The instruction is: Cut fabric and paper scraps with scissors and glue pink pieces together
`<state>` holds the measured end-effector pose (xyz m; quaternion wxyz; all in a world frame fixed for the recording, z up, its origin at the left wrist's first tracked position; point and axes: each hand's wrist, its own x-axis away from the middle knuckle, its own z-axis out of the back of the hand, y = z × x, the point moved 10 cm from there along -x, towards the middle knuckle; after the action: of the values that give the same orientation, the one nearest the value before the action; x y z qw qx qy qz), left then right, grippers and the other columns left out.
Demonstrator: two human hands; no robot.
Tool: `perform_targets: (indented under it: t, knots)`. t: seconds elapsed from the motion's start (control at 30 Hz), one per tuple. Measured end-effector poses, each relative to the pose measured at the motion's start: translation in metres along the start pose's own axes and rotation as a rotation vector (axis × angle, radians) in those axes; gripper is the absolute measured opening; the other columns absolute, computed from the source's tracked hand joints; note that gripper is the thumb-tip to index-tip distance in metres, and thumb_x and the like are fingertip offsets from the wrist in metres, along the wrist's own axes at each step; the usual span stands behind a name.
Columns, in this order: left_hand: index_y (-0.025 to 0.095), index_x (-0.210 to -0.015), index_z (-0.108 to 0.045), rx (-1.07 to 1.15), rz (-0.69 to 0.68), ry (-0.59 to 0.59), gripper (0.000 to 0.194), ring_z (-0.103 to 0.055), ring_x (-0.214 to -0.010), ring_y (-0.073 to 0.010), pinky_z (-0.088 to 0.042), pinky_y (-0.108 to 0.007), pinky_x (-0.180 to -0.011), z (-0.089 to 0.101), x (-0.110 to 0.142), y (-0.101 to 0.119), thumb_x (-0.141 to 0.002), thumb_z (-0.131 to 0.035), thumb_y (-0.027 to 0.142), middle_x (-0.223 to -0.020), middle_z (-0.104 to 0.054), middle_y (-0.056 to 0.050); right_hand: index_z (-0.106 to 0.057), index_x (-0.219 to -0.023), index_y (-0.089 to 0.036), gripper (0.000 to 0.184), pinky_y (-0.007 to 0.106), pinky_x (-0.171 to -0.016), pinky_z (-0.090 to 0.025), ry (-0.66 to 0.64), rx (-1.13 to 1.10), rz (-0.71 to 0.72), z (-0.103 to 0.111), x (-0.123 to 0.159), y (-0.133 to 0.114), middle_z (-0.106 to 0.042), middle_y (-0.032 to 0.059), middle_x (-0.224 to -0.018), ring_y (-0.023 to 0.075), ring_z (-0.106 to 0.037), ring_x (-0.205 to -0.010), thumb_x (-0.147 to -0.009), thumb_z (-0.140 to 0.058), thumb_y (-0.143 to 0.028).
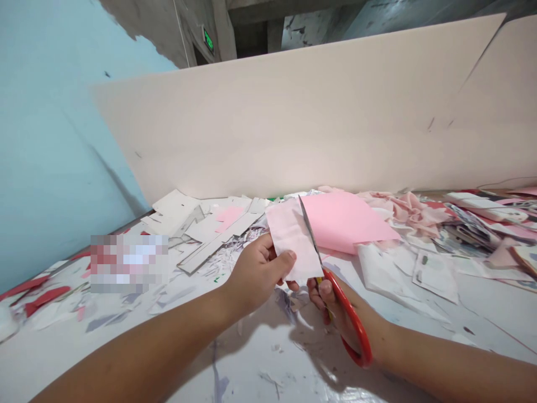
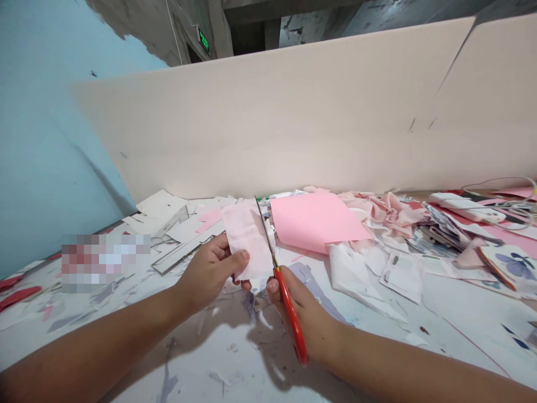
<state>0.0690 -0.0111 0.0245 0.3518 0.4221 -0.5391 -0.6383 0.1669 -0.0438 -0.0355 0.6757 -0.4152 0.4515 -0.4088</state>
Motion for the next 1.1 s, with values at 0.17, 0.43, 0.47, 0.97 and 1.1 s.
perform_targets:
  t: [0.17,0.43,0.47,0.97,1.1]
  knots:
    - [0.016,-0.077,-0.052,0.022,0.005,-0.007,0.010,-0.056,-0.044,-0.0079,-0.040,-0.018,-0.047,0.000,0.002,-0.001,-0.077,-0.054,0.026,-0.052,-0.053,0.007,-0.037,-0.062,-0.021,0.040,0.026,-0.051,-0.035,-0.006,-0.002,-0.018,0.000,-0.001,0.001,-0.037,-0.0020,-0.063,0.0120,-0.035,-0.054,-0.088,-0.027,-0.050]
    - [0.016,-0.076,-0.051,0.045,-0.004,-0.010,0.010,-0.055,-0.045,-0.0066,-0.040,-0.017,-0.046,-0.003,-0.001,-0.006,-0.076,-0.055,0.026,-0.056,-0.056,0.005,-0.036,-0.060,-0.021,0.043,0.025,-0.048,-0.035,-0.012,-0.009,-0.049,0.001,-0.001,0.003,-0.035,-0.0025,-0.059,0.0116,-0.034,-0.051,-0.086,-0.027,-0.055]
    - [0.016,-0.075,-0.051,0.047,-0.008,-0.011,0.011,-0.055,-0.045,-0.0066,-0.040,-0.017,-0.046,-0.004,-0.001,-0.007,-0.076,-0.055,0.026,-0.056,-0.056,0.005,-0.036,-0.060,-0.021,0.042,0.025,-0.048,-0.035,-0.011,-0.007,-0.045,0.001,-0.001,0.002,-0.036,-0.0026,-0.059,0.0113,-0.034,-0.051,-0.086,-0.028,-0.054]
    - [0.017,-0.072,-0.047,0.065,0.017,0.002,0.016,-0.059,-0.048,-0.0098,-0.040,-0.020,-0.049,-0.005,0.001,-0.013,-0.076,-0.055,0.031,-0.054,-0.051,0.007,-0.035,-0.060,-0.021,0.043,0.024,-0.046,-0.036,0.006,-0.048,-0.113,0.003,0.000,0.011,-0.034,-0.0037,-0.059,0.0109,-0.036,-0.050,-0.082,-0.033,-0.057]
    - [0.017,-0.073,-0.048,0.051,-0.004,0.007,0.015,-0.059,-0.048,-0.0095,-0.040,-0.019,-0.048,-0.005,0.000,-0.010,-0.077,-0.055,0.030,-0.054,-0.052,0.007,-0.036,-0.059,-0.021,0.045,0.024,-0.046,-0.036,-0.025,-0.029,-0.103,0.001,-0.001,0.008,-0.030,-0.0048,-0.056,0.0114,-0.035,-0.051,-0.082,-0.031,-0.059]
